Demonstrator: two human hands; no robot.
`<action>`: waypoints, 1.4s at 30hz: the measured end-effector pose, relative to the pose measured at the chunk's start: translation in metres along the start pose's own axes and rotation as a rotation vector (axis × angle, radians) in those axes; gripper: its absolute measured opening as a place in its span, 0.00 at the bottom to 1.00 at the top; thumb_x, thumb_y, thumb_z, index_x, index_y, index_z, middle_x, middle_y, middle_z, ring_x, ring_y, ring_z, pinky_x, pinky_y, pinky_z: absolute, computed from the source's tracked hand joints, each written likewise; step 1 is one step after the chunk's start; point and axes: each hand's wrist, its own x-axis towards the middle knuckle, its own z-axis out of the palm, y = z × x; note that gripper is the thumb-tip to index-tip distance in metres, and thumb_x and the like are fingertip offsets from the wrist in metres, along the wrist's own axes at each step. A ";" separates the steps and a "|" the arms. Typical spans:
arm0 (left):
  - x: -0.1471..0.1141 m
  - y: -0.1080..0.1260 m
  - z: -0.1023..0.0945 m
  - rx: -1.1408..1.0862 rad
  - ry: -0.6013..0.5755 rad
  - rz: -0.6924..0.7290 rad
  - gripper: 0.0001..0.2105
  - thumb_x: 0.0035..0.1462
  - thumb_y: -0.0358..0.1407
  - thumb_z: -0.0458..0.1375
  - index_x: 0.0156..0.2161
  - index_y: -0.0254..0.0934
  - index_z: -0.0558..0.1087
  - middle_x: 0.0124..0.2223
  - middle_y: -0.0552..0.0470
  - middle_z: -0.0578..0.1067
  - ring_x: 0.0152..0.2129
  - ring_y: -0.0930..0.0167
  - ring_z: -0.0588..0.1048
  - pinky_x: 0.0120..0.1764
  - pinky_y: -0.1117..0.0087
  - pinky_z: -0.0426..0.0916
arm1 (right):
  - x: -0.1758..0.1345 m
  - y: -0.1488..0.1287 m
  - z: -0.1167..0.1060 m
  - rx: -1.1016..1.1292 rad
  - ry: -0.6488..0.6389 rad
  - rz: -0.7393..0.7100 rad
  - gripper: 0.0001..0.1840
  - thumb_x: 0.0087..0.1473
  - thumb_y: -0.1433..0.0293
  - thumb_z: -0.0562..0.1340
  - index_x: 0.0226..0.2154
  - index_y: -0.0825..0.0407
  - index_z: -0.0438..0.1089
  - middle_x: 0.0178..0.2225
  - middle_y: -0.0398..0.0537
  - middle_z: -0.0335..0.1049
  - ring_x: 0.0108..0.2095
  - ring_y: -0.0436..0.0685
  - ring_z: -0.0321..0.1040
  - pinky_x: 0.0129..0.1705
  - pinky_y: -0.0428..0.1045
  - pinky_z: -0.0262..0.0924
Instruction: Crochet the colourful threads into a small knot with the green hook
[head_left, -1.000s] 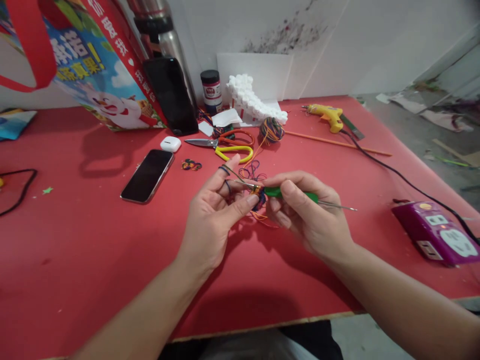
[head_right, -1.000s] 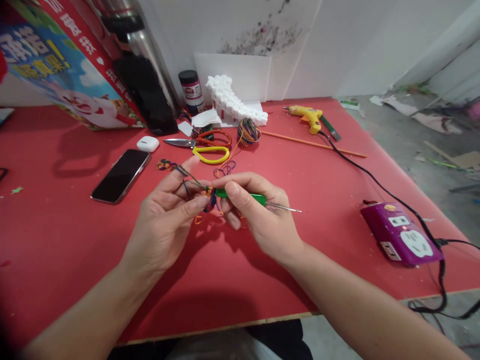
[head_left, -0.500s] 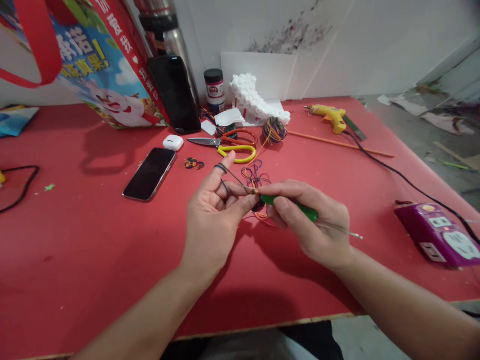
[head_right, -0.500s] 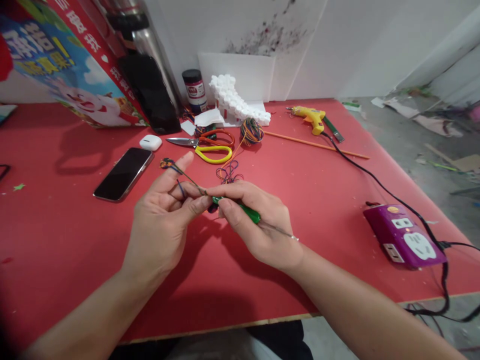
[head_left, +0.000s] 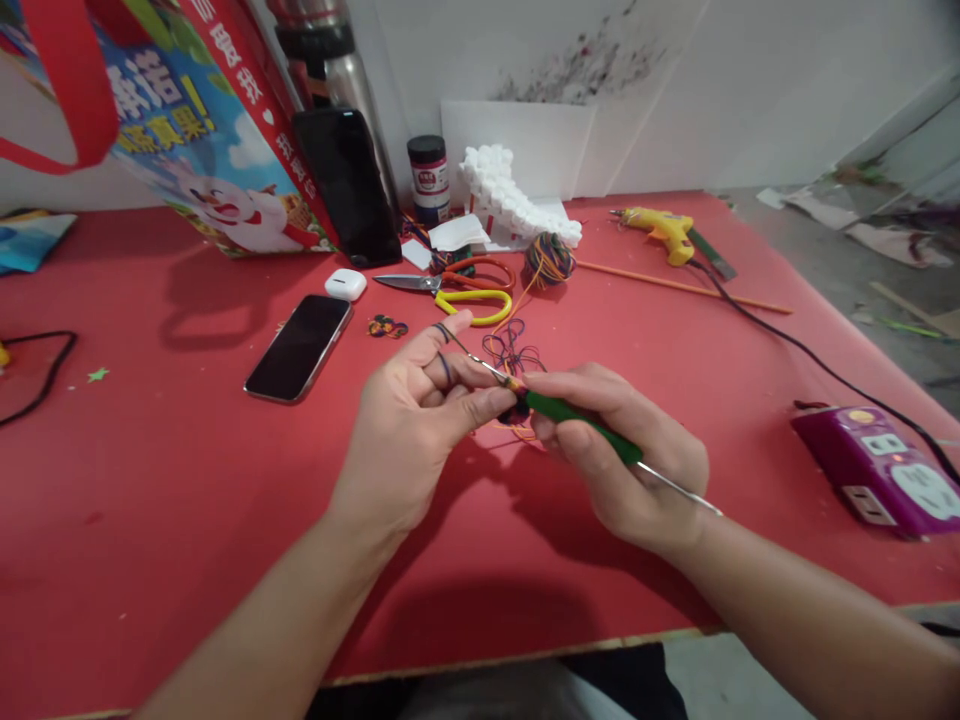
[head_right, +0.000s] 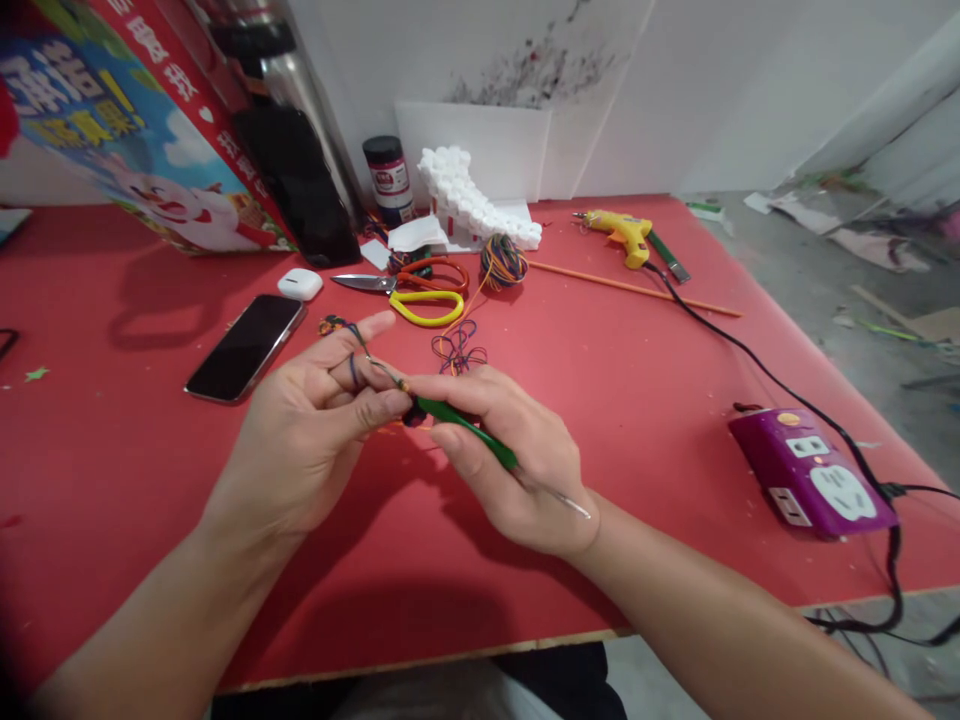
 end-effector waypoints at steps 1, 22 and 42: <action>0.000 0.001 -0.002 0.020 -0.006 0.009 0.31 0.43 0.24 0.78 0.54 0.34 0.76 0.29 0.59 0.80 0.29 0.74 0.80 0.38 0.74 0.75 | 0.000 0.000 0.000 0.029 0.012 0.032 0.15 0.72 0.66 0.62 0.58 0.44 0.77 0.40 0.51 0.81 0.35 0.57 0.76 0.36 0.54 0.73; 0.003 0.007 -0.006 0.003 -0.020 -0.017 0.36 0.39 0.20 0.78 0.56 0.34 0.77 0.28 0.60 0.80 0.29 0.74 0.79 0.38 0.75 0.76 | 0.001 0.002 -0.004 0.177 0.053 0.134 0.14 0.71 0.65 0.64 0.55 0.43 0.81 0.36 0.51 0.79 0.33 0.57 0.73 0.30 0.51 0.66; 0.001 0.007 -0.014 0.133 -0.082 0.058 0.32 0.44 0.20 0.76 0.56 0.40 0.82 0.29 0.58 0.79 0.29 0.72 0.78 0.36 0.74 0.74 | 0.013 -0.004 -0.023 0.231 0.131 0.155 0.09 0.69 0.67 0.67 0.42 0.46 0.87 0.25 0.46 0.73 0.24 0.55 0.67 0.25 0.53 0.62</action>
